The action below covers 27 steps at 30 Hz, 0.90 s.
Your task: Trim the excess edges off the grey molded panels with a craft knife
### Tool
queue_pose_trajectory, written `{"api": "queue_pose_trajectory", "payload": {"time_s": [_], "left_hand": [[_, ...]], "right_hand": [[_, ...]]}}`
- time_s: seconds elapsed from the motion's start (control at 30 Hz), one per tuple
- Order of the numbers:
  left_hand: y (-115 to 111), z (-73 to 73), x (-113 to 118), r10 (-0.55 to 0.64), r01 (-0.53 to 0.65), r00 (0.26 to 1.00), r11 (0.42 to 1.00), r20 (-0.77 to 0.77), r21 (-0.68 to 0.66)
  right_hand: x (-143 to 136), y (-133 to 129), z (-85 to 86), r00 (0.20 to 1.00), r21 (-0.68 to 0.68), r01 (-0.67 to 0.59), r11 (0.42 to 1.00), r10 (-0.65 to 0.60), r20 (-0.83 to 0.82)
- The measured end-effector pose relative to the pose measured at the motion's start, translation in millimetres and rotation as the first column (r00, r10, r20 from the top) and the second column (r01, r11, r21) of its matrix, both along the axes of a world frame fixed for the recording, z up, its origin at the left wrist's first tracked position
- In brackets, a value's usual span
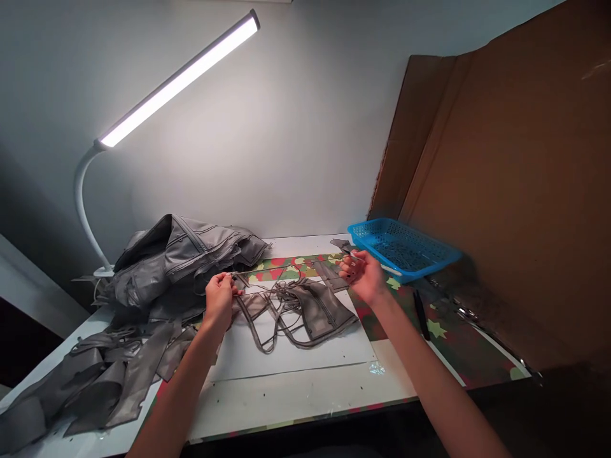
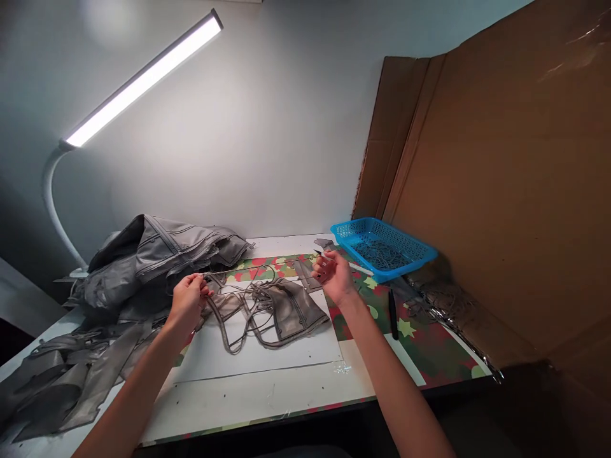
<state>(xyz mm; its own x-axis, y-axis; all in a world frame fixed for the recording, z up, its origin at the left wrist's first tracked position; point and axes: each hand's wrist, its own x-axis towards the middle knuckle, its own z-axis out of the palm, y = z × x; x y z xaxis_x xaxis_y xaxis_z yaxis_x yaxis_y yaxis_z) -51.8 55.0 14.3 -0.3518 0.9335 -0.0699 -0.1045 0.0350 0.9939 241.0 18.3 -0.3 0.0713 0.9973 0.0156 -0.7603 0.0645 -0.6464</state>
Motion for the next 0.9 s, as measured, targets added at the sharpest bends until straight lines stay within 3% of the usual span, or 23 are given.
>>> {"api": "queue_pose_trajectory", "payload": {"time_s": [0.27,0.57,0.73,0.9], "left_hand": [[8.4,-2.1,-12.9,0.244,-0.245,0.964,0.969,-0.109,0.005],[16.4,-8.6,-23.0,0.375,-0.369,0.871,0.926,-0.318,0.080],[10.8,-3.8,-23.1,0.390,-0.344,0.747,0.920,-0.538,0.189],[0.8,-9.1,-11.6,0.248,-0.156,0.651,0.969,-0.718,0.193]], "right_hand": [[30.3,-1.7,2.2,0.991,0.048,0.135,0.990,-0.133,-0.034],[43.6,-7.6,6.9,0.968,0.078,0.252,0.965,-0.251,-0.025],[47.5,-10.8,12.1,0.949,0.106,0.310,0.945,-0.314,0.019],[21.1,-9.5,11.9,0.957,0.123,0.240,0.963,-0.256,0.135]]}}
